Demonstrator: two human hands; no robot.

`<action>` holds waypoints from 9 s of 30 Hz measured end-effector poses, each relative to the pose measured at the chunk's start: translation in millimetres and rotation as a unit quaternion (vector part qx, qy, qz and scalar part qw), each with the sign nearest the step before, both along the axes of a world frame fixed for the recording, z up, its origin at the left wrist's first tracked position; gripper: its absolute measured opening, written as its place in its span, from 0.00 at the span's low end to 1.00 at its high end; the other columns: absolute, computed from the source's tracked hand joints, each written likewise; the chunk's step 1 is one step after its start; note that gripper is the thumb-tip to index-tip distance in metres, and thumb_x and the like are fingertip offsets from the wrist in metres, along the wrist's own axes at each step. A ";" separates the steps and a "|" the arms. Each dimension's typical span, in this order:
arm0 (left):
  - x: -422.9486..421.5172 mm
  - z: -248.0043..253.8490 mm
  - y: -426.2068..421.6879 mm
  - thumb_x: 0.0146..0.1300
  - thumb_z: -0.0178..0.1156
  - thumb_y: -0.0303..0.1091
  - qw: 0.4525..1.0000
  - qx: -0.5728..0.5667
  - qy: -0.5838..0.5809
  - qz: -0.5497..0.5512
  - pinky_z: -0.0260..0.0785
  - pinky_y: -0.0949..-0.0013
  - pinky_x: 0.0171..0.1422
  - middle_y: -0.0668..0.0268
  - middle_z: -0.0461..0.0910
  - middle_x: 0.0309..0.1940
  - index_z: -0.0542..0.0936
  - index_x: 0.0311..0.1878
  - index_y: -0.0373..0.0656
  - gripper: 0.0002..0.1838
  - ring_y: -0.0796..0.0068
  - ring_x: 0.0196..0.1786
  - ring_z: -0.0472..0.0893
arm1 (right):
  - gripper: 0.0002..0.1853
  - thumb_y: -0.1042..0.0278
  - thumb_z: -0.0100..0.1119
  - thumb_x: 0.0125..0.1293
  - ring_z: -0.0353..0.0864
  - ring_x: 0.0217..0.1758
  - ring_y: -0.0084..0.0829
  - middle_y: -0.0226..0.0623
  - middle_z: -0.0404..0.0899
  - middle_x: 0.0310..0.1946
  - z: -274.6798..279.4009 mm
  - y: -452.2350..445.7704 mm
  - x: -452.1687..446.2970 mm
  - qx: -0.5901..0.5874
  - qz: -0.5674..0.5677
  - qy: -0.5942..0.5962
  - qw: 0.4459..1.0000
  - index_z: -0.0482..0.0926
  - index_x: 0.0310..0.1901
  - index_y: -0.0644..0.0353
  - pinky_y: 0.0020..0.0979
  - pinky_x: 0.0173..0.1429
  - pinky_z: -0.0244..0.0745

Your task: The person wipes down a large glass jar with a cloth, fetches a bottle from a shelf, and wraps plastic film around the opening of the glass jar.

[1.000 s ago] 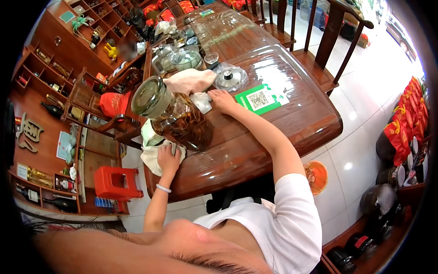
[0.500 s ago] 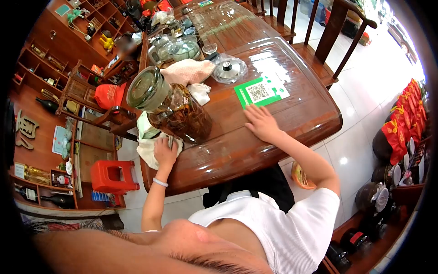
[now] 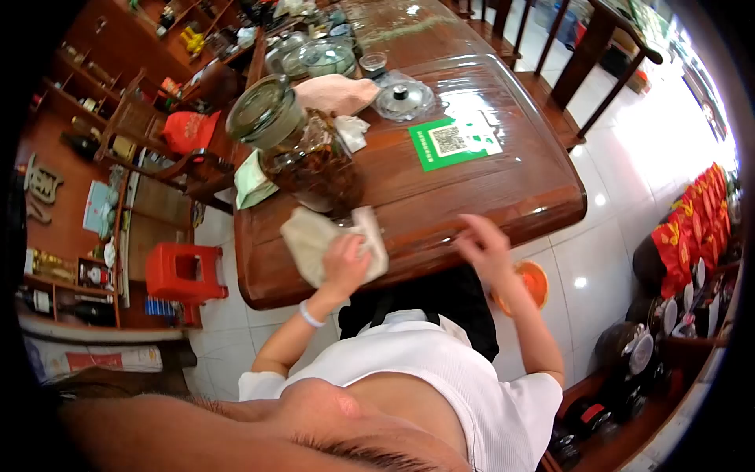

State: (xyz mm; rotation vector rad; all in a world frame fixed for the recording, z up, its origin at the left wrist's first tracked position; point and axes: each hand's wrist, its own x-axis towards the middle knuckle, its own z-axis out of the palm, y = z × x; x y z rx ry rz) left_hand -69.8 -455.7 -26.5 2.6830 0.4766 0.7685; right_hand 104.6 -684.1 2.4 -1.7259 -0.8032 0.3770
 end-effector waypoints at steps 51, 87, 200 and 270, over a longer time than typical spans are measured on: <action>-67.0 77.6 300.9 0.55 0.62 0.29 0.902 -0.378 -0.193 0.078 0.68 0.78 0.36 0.69 0.80 0.29 0.81 0.37 0.31 0.10 0.85 0.32 0.76 | 0.34 0.67 0.71 0.35 0.67 0.52 0.43 0.44 0.67 0.49 -22.9 181.9 22.1 -0.095 -0.019 -0.455 0.885 0.73 0.51 0.44 0.40 0.45 0.63; -38.5 83.7 292.1 0.56 0.63 0.37 0.966 -0.232 -0.114 0.010 0.65 0.77 0.31 0.74 0.79 0.24 0.80 0.37 0.33 0.14 0.89 0.29 0.71 | 0.26 0.63 0.67 0.40 0.71 0.53 0.44 0.41 0.70 0.51 -7.1 175.6 -84.4 0.030 0.304 -0.350 0.886 0.75 0.46 0.46 0.42 0.53 0.68; 65.0 25.1 394.0 0.61 0.40 0.61 0.826 -0.231 0.202 0.472 0.67 0.57 0.52 0.54 0.77 0.47 0.77 0.49 0.38 0.34 0.57 0.50 0.76 | 0.33 0.67 0.68 0.42 0.64 0.59 0.46 0.45 0.63 0.56 -35.7 81.9 150.0 -0.203 -0.233 -0.382 0.871 0.68 0.54 0.47 0.44 0.55 0.63; 12.0 -28.9 435.0 0.54 0.53 0.40 0.843 -0.466 0.029 0.268 0.67 0.65 0.31 0.57 0.78 0.22 0.79 0.32 0.31 0.17 0.66 0.25 0.75 | 0.32 0.66 0.68 0.42 0.64 0.58 0.47 0.46 0.64 0.55 -33.9 79.6 149.0 -0.198 -0.237 -0.376 0.873 0.69 0.53 0.46 0.44 0.54 0.63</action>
